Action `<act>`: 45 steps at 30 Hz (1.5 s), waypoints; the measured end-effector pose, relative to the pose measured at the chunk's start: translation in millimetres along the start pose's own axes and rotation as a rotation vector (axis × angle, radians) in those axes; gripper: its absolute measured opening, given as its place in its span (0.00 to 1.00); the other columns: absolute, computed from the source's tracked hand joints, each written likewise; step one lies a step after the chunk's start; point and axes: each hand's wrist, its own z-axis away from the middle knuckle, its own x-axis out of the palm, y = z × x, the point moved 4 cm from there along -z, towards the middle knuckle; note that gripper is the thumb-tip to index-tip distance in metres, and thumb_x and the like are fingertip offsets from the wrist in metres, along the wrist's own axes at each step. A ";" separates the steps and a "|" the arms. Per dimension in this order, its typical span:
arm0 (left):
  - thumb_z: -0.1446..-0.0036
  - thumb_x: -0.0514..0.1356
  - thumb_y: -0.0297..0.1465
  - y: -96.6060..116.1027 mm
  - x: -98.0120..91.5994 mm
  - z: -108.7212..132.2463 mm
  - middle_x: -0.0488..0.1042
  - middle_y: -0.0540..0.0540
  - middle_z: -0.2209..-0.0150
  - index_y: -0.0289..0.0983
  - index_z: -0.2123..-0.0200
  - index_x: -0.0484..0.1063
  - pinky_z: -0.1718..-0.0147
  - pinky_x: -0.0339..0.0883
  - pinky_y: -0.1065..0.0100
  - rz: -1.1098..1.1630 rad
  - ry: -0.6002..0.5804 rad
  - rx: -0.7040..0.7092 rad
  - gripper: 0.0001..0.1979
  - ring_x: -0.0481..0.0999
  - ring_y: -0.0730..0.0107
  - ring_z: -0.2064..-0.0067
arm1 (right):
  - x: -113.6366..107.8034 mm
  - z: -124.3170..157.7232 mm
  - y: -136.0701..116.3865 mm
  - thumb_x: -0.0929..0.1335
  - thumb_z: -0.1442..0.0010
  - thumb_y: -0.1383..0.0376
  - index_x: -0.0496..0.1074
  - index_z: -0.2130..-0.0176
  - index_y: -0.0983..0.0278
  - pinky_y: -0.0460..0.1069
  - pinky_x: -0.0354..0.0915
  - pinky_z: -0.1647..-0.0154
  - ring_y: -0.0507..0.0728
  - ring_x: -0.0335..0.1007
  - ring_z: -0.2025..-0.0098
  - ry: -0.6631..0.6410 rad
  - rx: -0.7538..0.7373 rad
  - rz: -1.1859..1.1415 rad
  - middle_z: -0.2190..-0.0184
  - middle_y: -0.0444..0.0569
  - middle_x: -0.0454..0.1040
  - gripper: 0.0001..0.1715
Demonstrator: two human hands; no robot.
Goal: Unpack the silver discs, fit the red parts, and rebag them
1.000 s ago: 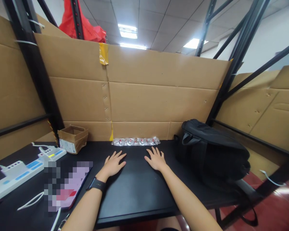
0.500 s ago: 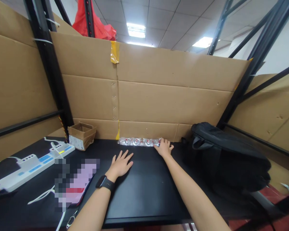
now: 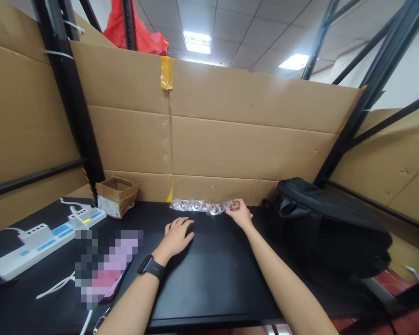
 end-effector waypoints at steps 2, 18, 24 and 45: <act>0.38 0.56 0.37 16.2 -9.3 -0.9 0.70 0.44 0.41 0.49 0.44 0.69 0.44 0.58 0.50 0.088 0.069 0.091 0.18 0.67 0.54 0.39 | 8.7 12.2 -6.9 0.73 0.54 0.55 0.70 0.57 0.61 0.54 0.59 0.55 0.60 0.73 0.61 -0.195 0.019 -0.336 0.69 0.47 0.78 0.25; 0.39 0.60 0.39 59.5 -23.2 3.4 0.81 0.49 0.57 0.44 0.61 0.76 0.49 0.54 0.57 0.163 0.289 0.039 0.08 0.76 0.59 0.49 | 37.4 84.8 -50.5 0.74 0.47 0.57 0.73 0.66 0.63 0.50 0.62 0.56 0.54 0.70 0.65 -0.626 0.015 -0.797 0.70 0.45 0.76 0.14; 0.37 0.57 0.40 59.9 -19.9 2.8 0.81 0.48 0.56 0.44 0.65 0.78 0.47 0.54 0.55 0.154 0.233 0.036 0.11 0.74 0.57 0.45 | 39.7 87.1 -51.4 0.72 0.46 0.57 0.73 0.68 0.63 0.49 0.64 0.59 0.54 0.69 0.67 -0.613 0.053 -0.786 0.71 0.43 0.74 0.11; 0.39 0.57 0.37 18.9 -29.7 0.7 0.80 0.55 0.67 0.43 0.57 0.66 0.65 0.65 0.67 0.411 0.308 -0.224 0.09 0.72 0.72 0.76 | 35.4 73.8 -27.8 0.78 0.54 0.50 0.76 0.62 0.65 0.51 0.66 0.61 0.59 0.76 0.66 -0.506 0.014 -0.664 0.69 0.51 0.80 0.27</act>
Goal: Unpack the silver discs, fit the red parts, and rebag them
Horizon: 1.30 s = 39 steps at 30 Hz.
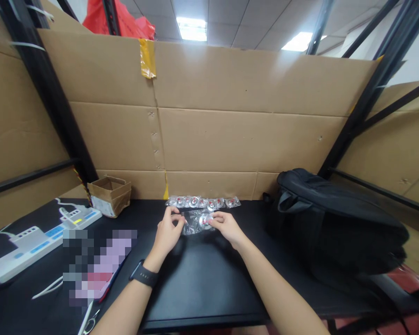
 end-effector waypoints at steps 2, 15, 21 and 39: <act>0.38 0.55 0.37 2.1 1.3 -0.2 0.80 0.53 0.64 0.43 0.56 0.67 0.62 0.66 0.66 -0.003 0.005 0.069 0.08 0.75 0.70 0.71 | -2.0 -0.5 0.2 0.78 0.54 0.50 0.76 0.62 0.66 0.51 0.66 0.61 0.58 0.75 0.66 0.006 -0.009 -0.001 0.68 0.51 0.80 0.27; 0.40 0.60 0.38 4.9 -11.2 -4.9 0.74 0.47 0.50 0.45 0.65 0.79 0.42 0.63 0.57 -0.077 0.108 0.288 0.08 0.72 0.59 0.46 | -2.0 1.8 -6.6 0.78 0.55 0.50 0.75 0.61 0.65 0.52 0.67 0.59 0.59 0.76 0.65 -0.029 -0.013 -0.076 0.69 0.50 0.80 0.27; 0.41 0.62 0.42 6.3 -1.9 -2.5 0.74 0.49 0.45 0.49 0.62 0.83 0.39 0.61 0.52 -0.074 -0.026 0.296 0.10 0.68 0.56 0.41 | 4.0 6.4 -14.1 0.78 0.54 0.49 0.77 0.60 0.64 0.52 0.68 0.57 0.59 0.78 0.63 -0.110 -0.041 -0.072 0.67 0.50 0.81 0.27; 0.42 0.63 0.43 3.1 13.9 1.1 0.73 0.47 0.44 0.48 0.64 0.83 0.39 0.60 0.49 -0.074 -0.206 0.262 0.11 0.67 0.53 0.41 | 10.9 6.5 -8.4 0.78 0.53 0.53 0.76 0.68 0.65 0.50 0.67 0.64 0.57 0.75 0.69 -0.062 -0.099 0.057 0.72 0.49 0.80 0.20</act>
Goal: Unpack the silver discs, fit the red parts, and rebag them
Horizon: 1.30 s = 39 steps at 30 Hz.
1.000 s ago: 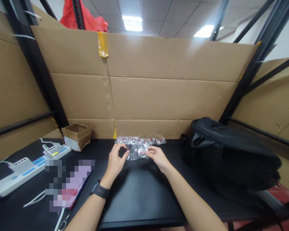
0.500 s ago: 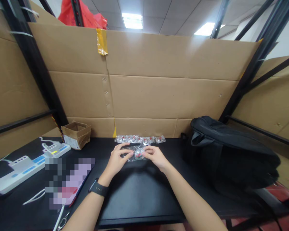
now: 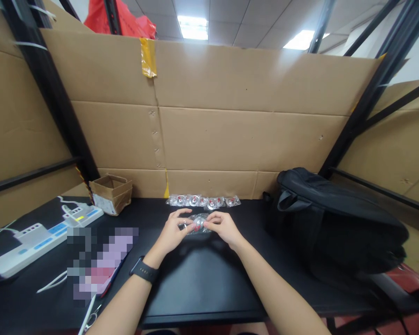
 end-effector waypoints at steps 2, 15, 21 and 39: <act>0.43 0.63 0.44 -2.8 -0.1 -0.3 0.73 0.47 0.44 0.47 0.65 0.83 0.40 0.61 0.49 -0.005 0.022 -0.007 0.11 0.68 0.53 0.42 | -2.1 -0.8 -2.7 0.77 0.52 0.54 0.78 0.68 0.65 0.52 0.68 0.59 0.58 0.76 0.65 0.006 -0.027 0.021 0.69 0.51 0.81 0.18; 0.48 0.64 0.47 -31.3 3.5 2.6 0.77 0.43 0.51 0.42 0.70 0.83 0.47 0.66 0.55 -0.045 -0.126 -0.235 0.15 0.74 0.52 0.48 | -77.7 -16.8 18.9 0.73 0.51 0.59 0.74 0.65 0.65 0.51 0.66 0.63 0.61 0.78 0.67 0.357 0.023 0.163 0.74 0.51 0.80 0.14; 0.48 0.64 0.47 -8.4 19.8 9.4 0.77 0.46 0.50 0.46 0.70 0.82 0.45 0.61 0.51 -0.118 -0.223 -0.166 0.12 0.69 0.49 0.44 | -73.1 -14.4 15.5 0.75 0.53 0.58 0.71 0.61 0.65 0.49 0.63 0.67 0.57 0.75 0.71 0.329 0.011 0.050 0.75 0.48 0.80 0.21; 0.42 0.53 0.33 -37.6 -44.4 1.6 0.81 0.39 0.60 0.41 0.33 0.47 0.49 0.59 0.45 -0.415 -0.044 -0.511 0.34 0.79 0.48 0.54 | -27.2 -11.7 25.2 0.71 0.46 0.57 0.69 0.54 0.59 0.51 0.66 0.62 0.58 0.77 0.67 0.196 0.013 0.257 0.73 0.44 0.80 0.20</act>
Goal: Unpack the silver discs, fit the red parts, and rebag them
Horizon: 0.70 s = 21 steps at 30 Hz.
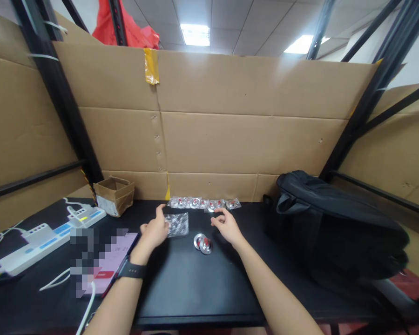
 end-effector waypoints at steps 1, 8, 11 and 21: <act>0.43 0.53 0.31 -9.8 -8.9 -7.0 0.81 0.38 0.61 0.40 0.33 0.46 0.49 0.58 0.44 -0.105 -0.016 -0.019 0.35 0.79 0.47 0.54 | -2.9 -1.7 2.0 0.71 0.46 0.57 0.69 0.54 0.58 0.52 0.67 0.61 0.58 0.77 0.66 0.007 0.006 0.024 0.72 0.43 0.80 0.20; 0.48 0.55 0.28 -64.3 -48.7 -71.8 0.75 0.26 0.50 0.35 0.35 0.54 0.51 0.60 0.46 -0.360 -0.036 -0.189 0.35 0.75 0.40 0.49 | -14.5 -9.5 6.6 0.70 0.48 0.62 0.69 0.54 0.57 0.52 0.67 0.59 0.58 0.77 0.65 0.027 0.002 0.054 0.72 0.42 0.79 0.19; 0.46 0.55 0.29 -54.3 -44.7 -81.1 0.70 0.24 0.44 0.32 0.36 0.57 0.50 0.60 0.46 -0.472 0.107 -0.117 0.33 0.70 0.37 0.45 | -14.8 -10.7 6.8 0.70 0.49 0.62 0.69 0.55 0.59 0.52 0.67 0.60 0.58 0.77 0.66 0.029 0.006 -0.009 0.72 0.43 0.79 0.20; 0.41 0.52 0.47 23.4 17.8 -90.2 0.68 0.29 0.43 0.36 0.56 0.77 0.48 0.55 0.43 -0.289 0.137 -0.005 0.24 0.60 0.36 0.41 | -18.4 -10.7 5.8 0.70 0.51 0.64 0.70 0.56 0.61 0.51 0.67 0.63 0.57 0.75 0.69 0.047 0.019 -0.104 0.73 0.43 0.77 0.20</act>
